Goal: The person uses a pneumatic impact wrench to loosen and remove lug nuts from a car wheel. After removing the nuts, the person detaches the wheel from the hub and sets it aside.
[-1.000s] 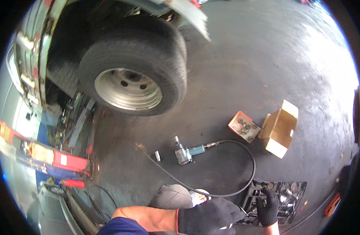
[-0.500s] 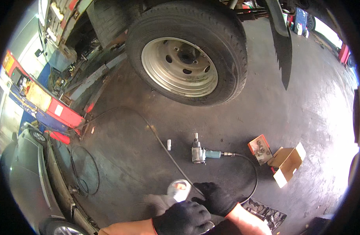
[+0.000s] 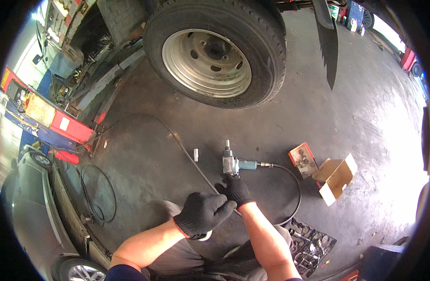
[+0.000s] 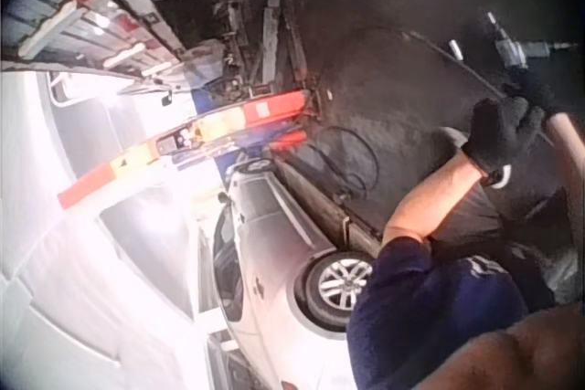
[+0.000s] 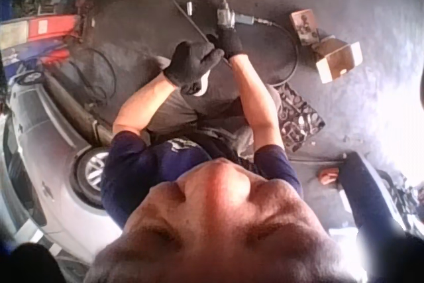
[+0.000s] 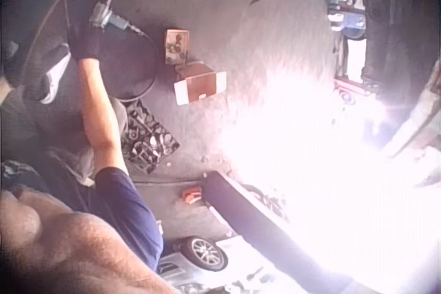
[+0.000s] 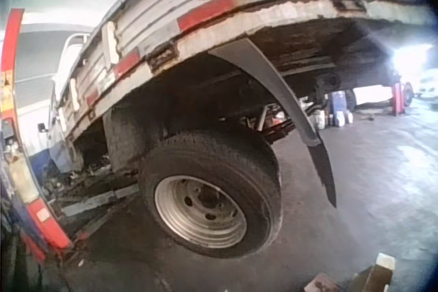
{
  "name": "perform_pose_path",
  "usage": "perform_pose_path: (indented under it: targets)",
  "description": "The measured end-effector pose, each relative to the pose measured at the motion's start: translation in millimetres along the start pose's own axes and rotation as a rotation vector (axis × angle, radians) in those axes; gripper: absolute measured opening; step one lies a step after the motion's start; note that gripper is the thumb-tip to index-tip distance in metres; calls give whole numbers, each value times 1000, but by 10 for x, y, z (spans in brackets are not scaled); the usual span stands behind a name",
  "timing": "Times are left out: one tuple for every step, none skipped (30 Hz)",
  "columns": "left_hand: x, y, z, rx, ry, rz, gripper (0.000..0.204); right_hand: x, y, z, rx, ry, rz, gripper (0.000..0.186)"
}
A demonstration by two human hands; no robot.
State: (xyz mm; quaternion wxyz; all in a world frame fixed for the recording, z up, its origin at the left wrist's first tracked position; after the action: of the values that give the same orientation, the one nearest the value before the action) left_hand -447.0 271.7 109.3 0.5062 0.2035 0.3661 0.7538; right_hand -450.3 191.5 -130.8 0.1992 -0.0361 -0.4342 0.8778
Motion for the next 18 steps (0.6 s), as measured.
perform_pose_path:
  targets:
    - [-20, 43, -1, -24, -4, -17, 35, -61, -14, -56, -99, 6, -9, 61]
    - [-41, 106, -47, -66, -57, -36, 34, -116, -21, -131, -65, -19, -11, 62]
    - [-63, 190, -101, -109, -108, -59, 33, -175, -84, -164, -40, 9, 76, 63]
    - [-92, 293, -143, -149, -141, -92, 32, -223, -14, -240, -207, -6, 11, 64]
    - [-105, 431, -202, -138, -166, -166, 32, -208, 30, -340, -387, 9, -19, 64]
    - [-126, 573, -252, -129, -173, -251, 32, -206, 117, -479, -499, -13, -103, 62]
    - [-145, 702, -274, -144, -167, -360, 32, -206, 139, -562, -596, 7, -91, 61]
    - [-165, 776, -300, -133, -171, -431, 27, -203, 215, -660, -623, -11, -135, 57]
    - [-160, 815, -385, -202, -247, -527, 25, -190, 311, -721, -648, -30, -181, 54]
    - [-185, 781, -406, -221, -254, -539, 26, -182, 406, -752, -670, -44, -228, 52]
    - [-198, 721, -411, -234, -261, -554, 26, -178, 505, -744, -689, -56, -279, 49]
    - [-241, 573, -355, -187, -238, -474, 27, -144, 598, -697, -694, -47, -331, 49]
    - [-266, 417, -307, -131, -224, -394, 28, -157, 552, -621, -613, -76, -234, 48]
    - [-289, 245, -279, -71, -237, -298, 28, -120, 510, -474, -522, -77, -133, 48]
    - [-304, 99, -204, -95, -203, -261, 29, -124, 533, -445, -371, -92, -230, 47]
    - [-323, -67, -128, -114, -190, -203, 29, -115, 512, -392, -278, -104, -285, 46]
    - [-360, -235, -53, -148, -181, -142, 30, -91, 532, -244, -145, -3, -397, 46]
    - [-397, -339, 18, -130, -166, -141, 32, -91, 497, -158, -56, 10, -449, 46]
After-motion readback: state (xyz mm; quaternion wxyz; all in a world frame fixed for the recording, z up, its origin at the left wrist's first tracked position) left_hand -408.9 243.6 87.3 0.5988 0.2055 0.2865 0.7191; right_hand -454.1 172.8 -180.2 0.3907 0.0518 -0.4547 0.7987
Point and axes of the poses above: each hand's wrist, its own x-axis away from the middle knuckle, its own z-axis out of the back of the hand, y = z × x, the point moved 8 cm from there along -x, towards the middle knuckle, and after that the axes turned 10 degrees about x, right-handed, at the moved point
